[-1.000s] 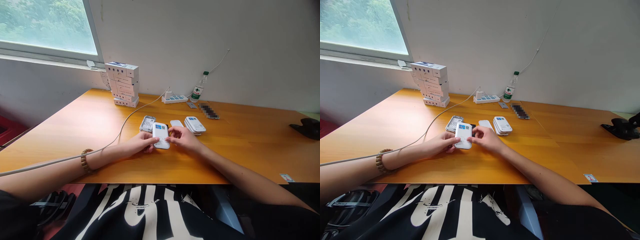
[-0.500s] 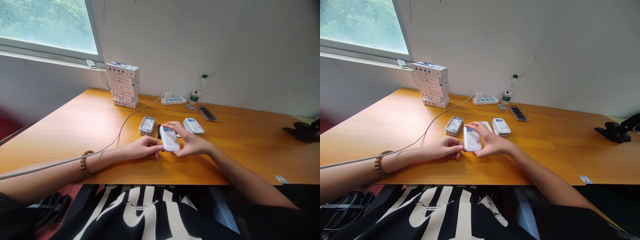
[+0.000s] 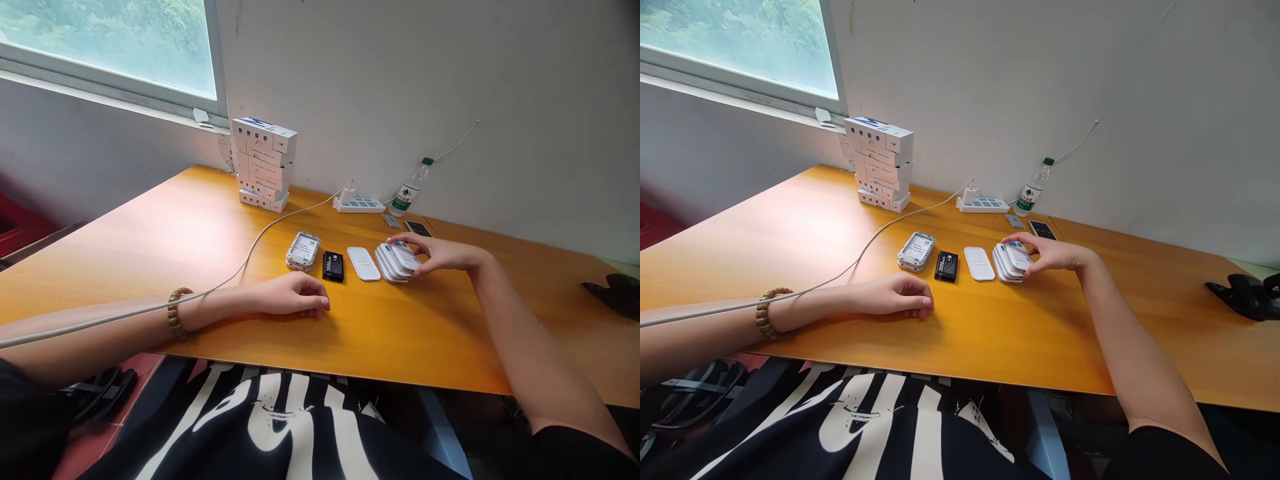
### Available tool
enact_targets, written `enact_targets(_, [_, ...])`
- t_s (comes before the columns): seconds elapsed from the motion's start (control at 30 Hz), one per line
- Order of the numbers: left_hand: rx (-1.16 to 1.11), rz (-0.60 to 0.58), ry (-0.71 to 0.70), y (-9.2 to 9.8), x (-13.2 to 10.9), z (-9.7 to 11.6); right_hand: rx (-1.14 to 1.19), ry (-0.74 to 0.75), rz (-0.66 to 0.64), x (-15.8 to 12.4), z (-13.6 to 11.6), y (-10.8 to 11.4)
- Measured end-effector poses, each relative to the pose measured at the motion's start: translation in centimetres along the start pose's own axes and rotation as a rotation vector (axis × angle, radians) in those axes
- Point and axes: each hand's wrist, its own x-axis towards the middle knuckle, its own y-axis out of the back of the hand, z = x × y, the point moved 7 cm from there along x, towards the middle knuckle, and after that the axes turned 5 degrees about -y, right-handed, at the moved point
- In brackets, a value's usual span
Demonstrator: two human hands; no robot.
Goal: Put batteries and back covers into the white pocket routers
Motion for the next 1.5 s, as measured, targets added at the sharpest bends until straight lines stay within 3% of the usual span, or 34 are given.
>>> enact_targets(0.3, [0.002,-0.01,0.032,-0.1,-0.1,0.0,-0.062,0.017,-0.008,0.1,-1.0,-0.5])
enact_targets(0.43, [0.092,0.001,-0.053,0.2,-0.1,-0.1,-0.046,0.014,-0.015,0.0,-0.6,-0.8])
enact_targets(0.5, [0.233,0.101,-0.194,1.2,-0.2,0.5,-0.067,0.002,-0.021,-0.2,0.0,-0.8])
enact_targets(0.6, [0.469,0.351,-0.43,3.4,-0.7,1.8,-0.089,-0.032,0.059,-0.6,-0.1,-0.3])
enact_targets(0.7, [0.642,0.589,-0.508,6.2,-1.1,2.2,-0.049,0.009,0.332,-0.9,-3.1,0.1])
enact_targets(0.77, [0.751,0.659,-0.452,8.0,-0.8,1.6,-0.028,0.116,0.564,-0.9,-6.6,-0.6])
enact_targets(0.83, [0.798,0.614,-0.348,9.4,0.0,0.4,-0.056,0.231,0.603,0.1,-10.0,-3.4])
enact_targets(0.9, [0.793,0.504,-0.26,10.2,0.9,-1.1,-0.163,0.274,0.487,1.9,-12.4,-7.4])
enact_targets(1.03, [0.749,0.383,-0.183,10.5,1.4,-2.7,-0.313,0.225,0.364,4.3,-13.3,-12.1])
enact_targets(1.27, [0.756,0.324,-0.214,8.8,1.1,-2.7,-0.287,0.264,0.348,4.1,-13.0,-12.8])
enact_targets(1.4, [0.728,0.312,-0.166,8.7,1.1,-2.8,-0.182,0.318,0.392,3.9,-12.9,-12.4])
enact_targets(1.5, [0.711,0.315,-0.211,8.5,0.9,-2.2,-0.057,0.382,0.445,3.5,-13.0,-11.6])
